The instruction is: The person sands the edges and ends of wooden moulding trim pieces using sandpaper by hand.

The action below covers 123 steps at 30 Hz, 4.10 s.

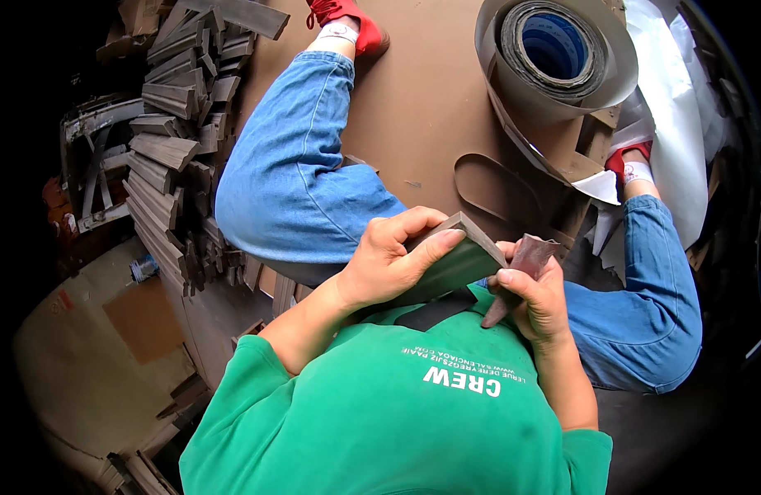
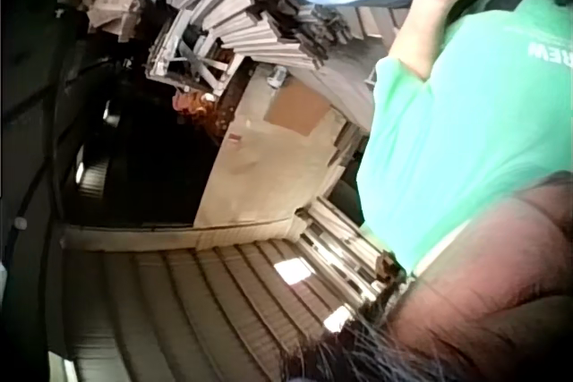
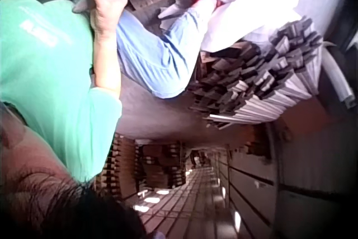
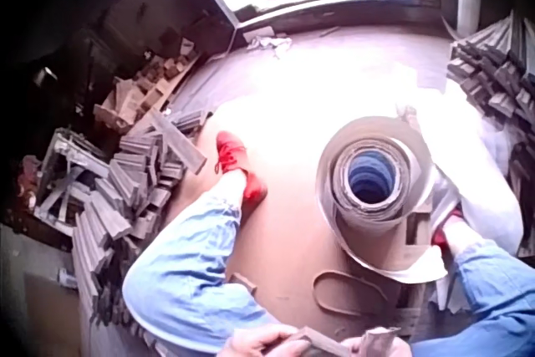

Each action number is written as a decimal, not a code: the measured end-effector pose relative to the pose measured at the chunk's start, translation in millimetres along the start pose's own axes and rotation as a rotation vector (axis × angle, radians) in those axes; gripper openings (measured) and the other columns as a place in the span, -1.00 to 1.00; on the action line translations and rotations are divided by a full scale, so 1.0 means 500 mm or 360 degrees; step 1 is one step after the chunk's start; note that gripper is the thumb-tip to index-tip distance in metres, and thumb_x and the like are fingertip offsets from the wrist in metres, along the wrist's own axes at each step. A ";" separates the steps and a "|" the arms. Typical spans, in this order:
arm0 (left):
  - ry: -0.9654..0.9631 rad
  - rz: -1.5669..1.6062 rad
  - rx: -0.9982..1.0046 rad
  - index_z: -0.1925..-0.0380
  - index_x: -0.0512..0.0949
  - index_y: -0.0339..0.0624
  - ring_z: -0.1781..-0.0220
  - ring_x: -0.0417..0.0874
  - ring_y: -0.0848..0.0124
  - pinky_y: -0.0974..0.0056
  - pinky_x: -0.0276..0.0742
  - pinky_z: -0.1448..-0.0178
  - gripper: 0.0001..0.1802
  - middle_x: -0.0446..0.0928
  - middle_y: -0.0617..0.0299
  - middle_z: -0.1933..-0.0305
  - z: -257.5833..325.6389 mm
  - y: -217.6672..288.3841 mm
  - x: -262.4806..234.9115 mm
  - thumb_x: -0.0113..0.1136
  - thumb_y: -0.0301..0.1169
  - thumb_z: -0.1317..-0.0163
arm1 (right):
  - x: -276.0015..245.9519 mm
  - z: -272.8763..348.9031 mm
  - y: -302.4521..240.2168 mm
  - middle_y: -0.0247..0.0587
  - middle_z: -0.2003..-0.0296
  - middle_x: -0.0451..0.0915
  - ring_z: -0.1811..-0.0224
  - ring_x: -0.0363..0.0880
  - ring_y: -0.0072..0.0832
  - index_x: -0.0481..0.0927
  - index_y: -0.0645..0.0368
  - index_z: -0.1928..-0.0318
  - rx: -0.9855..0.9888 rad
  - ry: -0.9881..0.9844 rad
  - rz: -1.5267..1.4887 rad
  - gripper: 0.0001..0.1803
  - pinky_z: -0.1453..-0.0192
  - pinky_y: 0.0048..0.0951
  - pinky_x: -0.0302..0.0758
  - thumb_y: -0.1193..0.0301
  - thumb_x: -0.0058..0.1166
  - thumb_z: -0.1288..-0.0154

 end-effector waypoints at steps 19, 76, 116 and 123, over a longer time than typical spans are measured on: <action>0.0084 -0.0422 0.0278 0.64 0.46 -0.30 0.71 0.24 0.52 0.30 0.16 0.63 -0.62 0.33 0.16 0.74 -0.025 0.004 0.023 0.32 -0.32 -0.24 | 0.068 -0.030 -0.167 -0.39 0.24 0.53 0.23 0.45 -0.72 0.43 0.26 -0.03 -0.0282 -0.0438 0.1413 -0.69 0.13 -0.66 0.42 0.56 0.15 -0.31; -0.0678 -0.0115 -0.0368 0.27 0.60 -0.29 0.46 0.43 0.65 0.41 0.35 0.41 -0.71 0.51 0.33 0.54 -0.040 -0.043 0.027 0.13 -0.24 -0.39 | 0.008 -0.087 -0.077 -0.48 0.37 0.51 0.36 0.38 -0.80 0.49 0.18 0.24 -0.0059 -0.0484 0.0716 -0.76 0.32 -0.69 0.33 0.27 0.15 -0.38; -0.0825 0.0106 -0.0403 0.13 0.58 -0.28 0.23 0.53 0.60 0.41 0.46 0.16 -0.68 0.61 0.29 0.31 -0.034 -0.038 0.032 0.32 -0.29 -0.24 | 0.043 -0.048 -0.129 -0.32 0.59 0.51 0.54 0.39 -0.77 0.46 0.25 0.39 -0.0641 -0.0499 0.1671 -0.71 0.51 -0.61 0.33 0.42 0.37 -0.15; -0.0856 0.0088 -0.0159 0.01 0.54 -0.30 0.14 0.58 0.54 0.36 0.49 0.06 -0.63 0.65 0.21 0.19 -0.033 -0.048 0.044 0.30 -0.33 -0.25 | 0.067 -0.058 -0.118 -0.18 0.62 0.46 0.64 0.44 -0.37 0.41 0.20 0.43 -0.0868 -0.0643 0.2027 -0.67 0.55 -0.44 0.37 0.40 0.38 -0.08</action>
Point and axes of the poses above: each hand's wrist, its own z-axis away from the middle knuckle, its own x-axis out of the palm, y = z × x, the point moved 4 cm from there along -z, towards the middle knuckle
